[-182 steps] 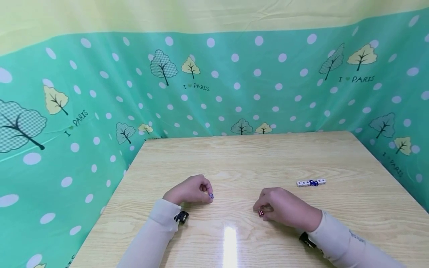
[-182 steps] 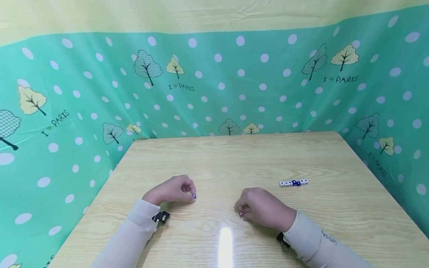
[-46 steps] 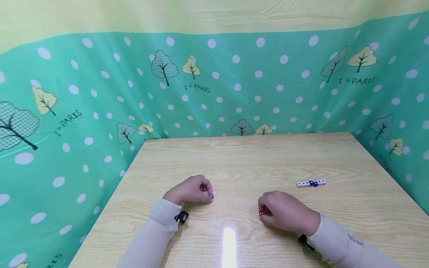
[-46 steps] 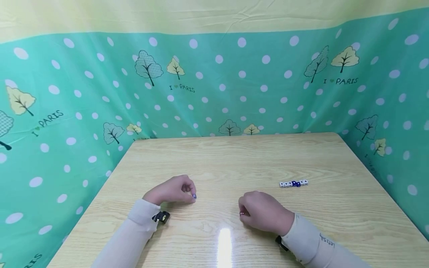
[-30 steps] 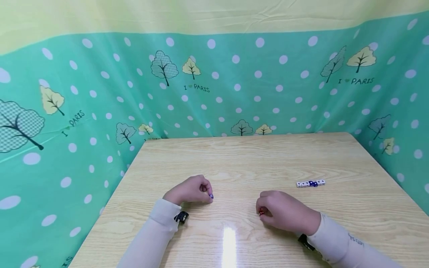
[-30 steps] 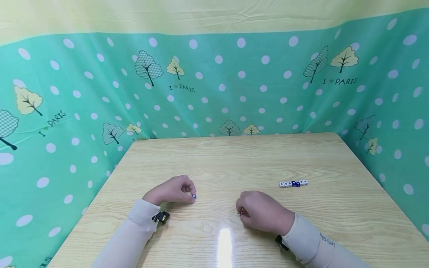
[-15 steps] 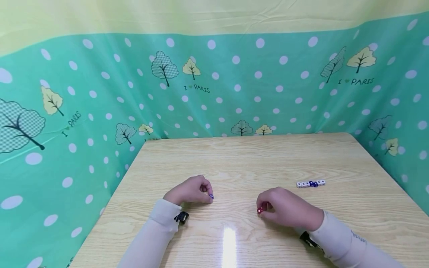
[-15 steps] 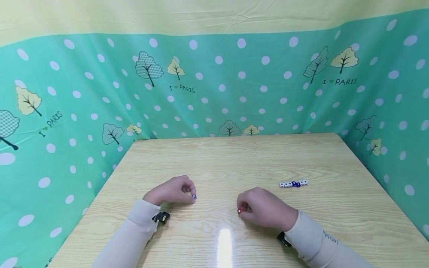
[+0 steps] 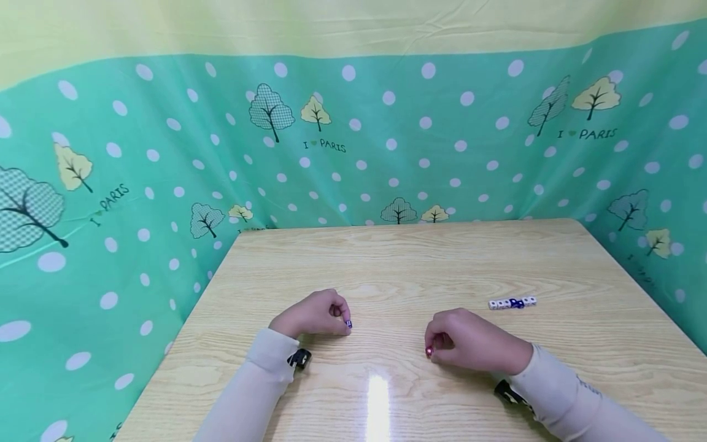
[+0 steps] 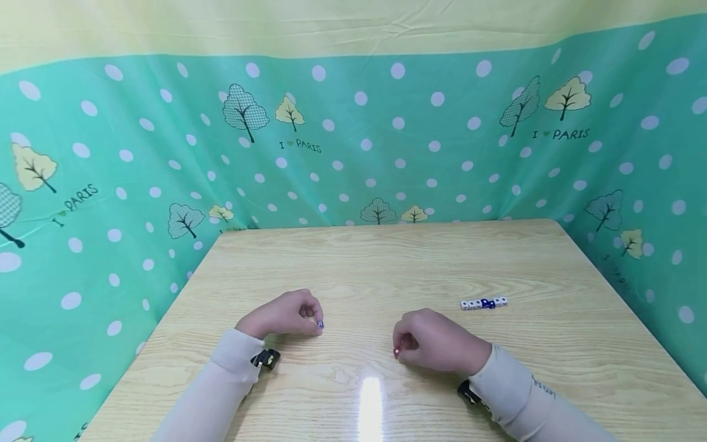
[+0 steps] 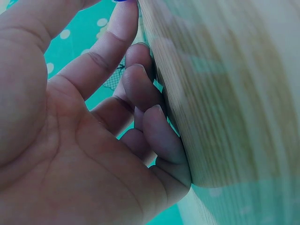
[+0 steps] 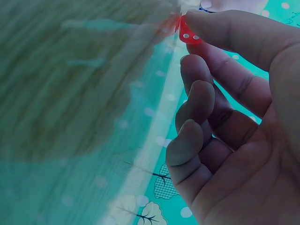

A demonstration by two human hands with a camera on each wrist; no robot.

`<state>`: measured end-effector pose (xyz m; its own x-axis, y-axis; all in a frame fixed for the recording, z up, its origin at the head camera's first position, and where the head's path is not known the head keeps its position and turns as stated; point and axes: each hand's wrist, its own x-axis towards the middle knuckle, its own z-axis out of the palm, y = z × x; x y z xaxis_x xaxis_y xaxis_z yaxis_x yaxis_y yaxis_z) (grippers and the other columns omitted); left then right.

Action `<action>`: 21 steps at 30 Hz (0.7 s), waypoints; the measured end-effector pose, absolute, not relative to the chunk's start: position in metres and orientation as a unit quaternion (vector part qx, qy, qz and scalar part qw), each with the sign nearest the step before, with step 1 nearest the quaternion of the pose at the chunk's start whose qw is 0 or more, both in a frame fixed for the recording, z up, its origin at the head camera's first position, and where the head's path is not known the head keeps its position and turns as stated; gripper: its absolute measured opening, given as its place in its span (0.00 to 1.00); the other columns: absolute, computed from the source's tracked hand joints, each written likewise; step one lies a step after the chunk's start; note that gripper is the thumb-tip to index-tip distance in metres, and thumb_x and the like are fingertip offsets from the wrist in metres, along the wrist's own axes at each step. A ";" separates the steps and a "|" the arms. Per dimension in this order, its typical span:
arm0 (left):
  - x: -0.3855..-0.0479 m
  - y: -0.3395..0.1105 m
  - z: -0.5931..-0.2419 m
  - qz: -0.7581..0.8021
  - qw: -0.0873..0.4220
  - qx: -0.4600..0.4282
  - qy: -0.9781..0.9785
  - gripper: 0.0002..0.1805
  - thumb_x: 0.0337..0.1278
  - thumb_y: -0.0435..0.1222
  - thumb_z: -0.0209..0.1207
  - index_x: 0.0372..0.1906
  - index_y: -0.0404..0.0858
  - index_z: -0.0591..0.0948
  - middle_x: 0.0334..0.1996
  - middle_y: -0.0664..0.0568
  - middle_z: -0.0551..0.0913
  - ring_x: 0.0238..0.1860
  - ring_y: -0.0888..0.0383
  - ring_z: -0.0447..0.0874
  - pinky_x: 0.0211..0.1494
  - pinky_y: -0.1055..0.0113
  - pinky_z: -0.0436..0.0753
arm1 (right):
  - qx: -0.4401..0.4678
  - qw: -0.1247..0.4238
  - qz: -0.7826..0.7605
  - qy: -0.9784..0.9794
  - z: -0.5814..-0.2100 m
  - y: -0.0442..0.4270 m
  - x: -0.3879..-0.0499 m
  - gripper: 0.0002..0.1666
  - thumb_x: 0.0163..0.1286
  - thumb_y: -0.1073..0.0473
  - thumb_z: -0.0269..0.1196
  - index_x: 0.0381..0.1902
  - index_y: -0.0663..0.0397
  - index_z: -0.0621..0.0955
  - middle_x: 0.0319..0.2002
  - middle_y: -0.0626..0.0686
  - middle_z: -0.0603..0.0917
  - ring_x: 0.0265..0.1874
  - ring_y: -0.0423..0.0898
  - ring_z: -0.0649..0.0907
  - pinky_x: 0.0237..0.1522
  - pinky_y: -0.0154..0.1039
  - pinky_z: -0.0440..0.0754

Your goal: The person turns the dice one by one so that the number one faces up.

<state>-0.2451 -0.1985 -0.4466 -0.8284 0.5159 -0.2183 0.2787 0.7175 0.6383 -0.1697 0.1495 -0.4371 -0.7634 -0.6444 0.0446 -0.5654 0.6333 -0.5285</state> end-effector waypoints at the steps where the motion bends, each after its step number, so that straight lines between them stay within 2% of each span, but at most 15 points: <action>1: -0.245 -0.198 -0.446 0.306 0.194 0.220 0.906 0.10 0.50 0.42 0.77 0.30 0.49 0.84 0.37 0.52 0.76 0.38 0.55 0.72 0.39 0.62 0.73 | -0.335 0.075 -0.264 0.901 -0.438 0.150 -0.170 0.10 0.62 0.59 0.75 0.31 0.35 0.86 0.28 0.34 0.80 0.29 0.36 0.79 0.32 0.30 0.78; 12: -0.245 -0.198 -0.447 0.315 0.195 0.217 0.903 0.11 0.50 0.40 0.78 0.30 0.47 0.84 0.36 0.50 0.77 0.38 0.54 0.72 0.40 0.61 0.73 | -0.337 0.072 -0.253 0.904 -0.441 0.152 -0.173 0.08 0.62 0.59 0.75 0.31 0.36 0.87 0.28 0.35 0.78 0.29 0.36 0.78 0.31 0.31 0.76; 21: -0.246 -0.198 -0.448 0.311 0.197 0.215 0.905 0.10 0.50 0.41 0.77 0.30 0.48 0.84 0.37 0.52 0.77 0.38 0.55 0.73 0.40 0.62 0.73 | -0.330 0.067 -0.241 0.910 -0.444 0.151 -0.172 0.12 0.59 0.59 0.75 0.30 0.31 0.85 0.28 0.34 0.78 0.29 0.36 0.78 0.32 0.30 0.77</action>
<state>-0.2456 -0.1982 -0.4478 -0.8302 0.5115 -0.2218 0.2669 0.7140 0.6473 -0.1718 0.1514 -0.4436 -0.7731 -0.6332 0.0375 -0.5685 0.6654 -0.4837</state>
